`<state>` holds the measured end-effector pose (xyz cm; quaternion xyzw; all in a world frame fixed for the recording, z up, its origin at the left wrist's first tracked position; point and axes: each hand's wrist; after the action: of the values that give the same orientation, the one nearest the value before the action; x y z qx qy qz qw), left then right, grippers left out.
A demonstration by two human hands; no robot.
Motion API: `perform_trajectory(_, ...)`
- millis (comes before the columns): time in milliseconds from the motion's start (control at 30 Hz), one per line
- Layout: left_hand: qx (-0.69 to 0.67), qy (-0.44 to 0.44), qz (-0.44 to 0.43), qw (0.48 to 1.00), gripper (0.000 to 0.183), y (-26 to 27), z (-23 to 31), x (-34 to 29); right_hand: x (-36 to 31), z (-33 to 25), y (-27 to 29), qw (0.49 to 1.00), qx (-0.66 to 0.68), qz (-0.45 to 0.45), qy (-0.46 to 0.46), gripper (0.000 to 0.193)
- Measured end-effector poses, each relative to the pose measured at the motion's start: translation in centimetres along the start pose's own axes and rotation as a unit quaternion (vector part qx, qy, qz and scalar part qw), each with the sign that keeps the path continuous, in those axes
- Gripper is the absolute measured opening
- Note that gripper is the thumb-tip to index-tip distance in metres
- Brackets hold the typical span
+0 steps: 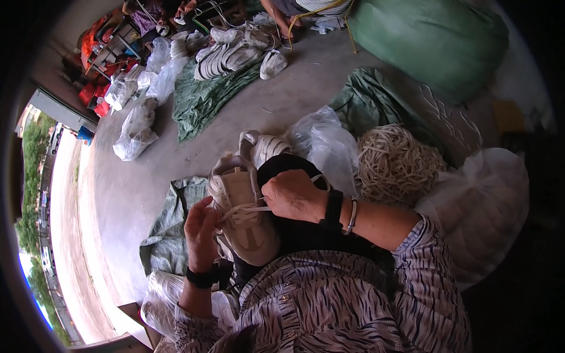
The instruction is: Lacing a beige sneaker while sitting on the floor in a workshop.
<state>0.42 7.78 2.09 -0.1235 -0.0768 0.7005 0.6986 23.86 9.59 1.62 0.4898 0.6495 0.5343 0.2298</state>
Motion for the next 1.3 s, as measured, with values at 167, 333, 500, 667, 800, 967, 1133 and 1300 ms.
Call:
perform_trajectory(167,0.070,0.053,-0.043,0.995,0.010,1.4,0.0,0.0,0.1,-0.2,-0.2,1.000,-0.022,-0.004,0.014,0.016)
perform_trajectory(333,0.120,0.117,-0.064,0.984,0.015,1.3,0.3,0.4,-0.3,-0.3,-0.3,0.997,-0.047,-0.017,0.051,0.017)
perform_trajectory(500,0.190,0.061,-0.078,0.977,0.020,1.3,-0.1,0.4,0.6,-1.3,-1.0,0.997,-0.062,-0.017,0.053,0.012)
perform_trajectory(667,0.117,0.059,-0.061,0.990,0.021,1.1,-0.5,0.4,0.4,-0.9,-0.8,0.998,-0.028,-0.045,0.041,0.012)
perform_trajectory(800,0.121,0.053,-0.050,0.990,0.021,0.7,-0.6,0.5,0.5,-0.3,-0.4,0.994,-0.019,-0.082,0.065,0.012)
perform_trajectory(967,0.172,0.016,-0.033,0.984,0.020,0.7,-0.9,2.2,0.9,0.0,-0.3,0.993,-0.014,-0.090,0.070,0.008)
perform_trajectory(1133,0.536,-0.089,-0.151,0.826,0.013,-0.8,2.9,3.7,1.7,-0.2,0.9,0.984,-0.119,0.004,0.136,0.006)
perform_trajectory(1300,0.641,-0.165,-0.306,0.684,0.012,-1.4,3.3,5.3,3.0,-0.4,1.2,0.953,-0.135,0.114,0.245,0.012)
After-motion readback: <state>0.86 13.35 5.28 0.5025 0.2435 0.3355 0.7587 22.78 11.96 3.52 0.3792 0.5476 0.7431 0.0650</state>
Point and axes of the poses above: each hand's wrist, its own x-axis towards the middle knuckle, its own y-axis out of the back of the hand, z = x × y, and after that the axes turned 13 degrees about -x, right-handed
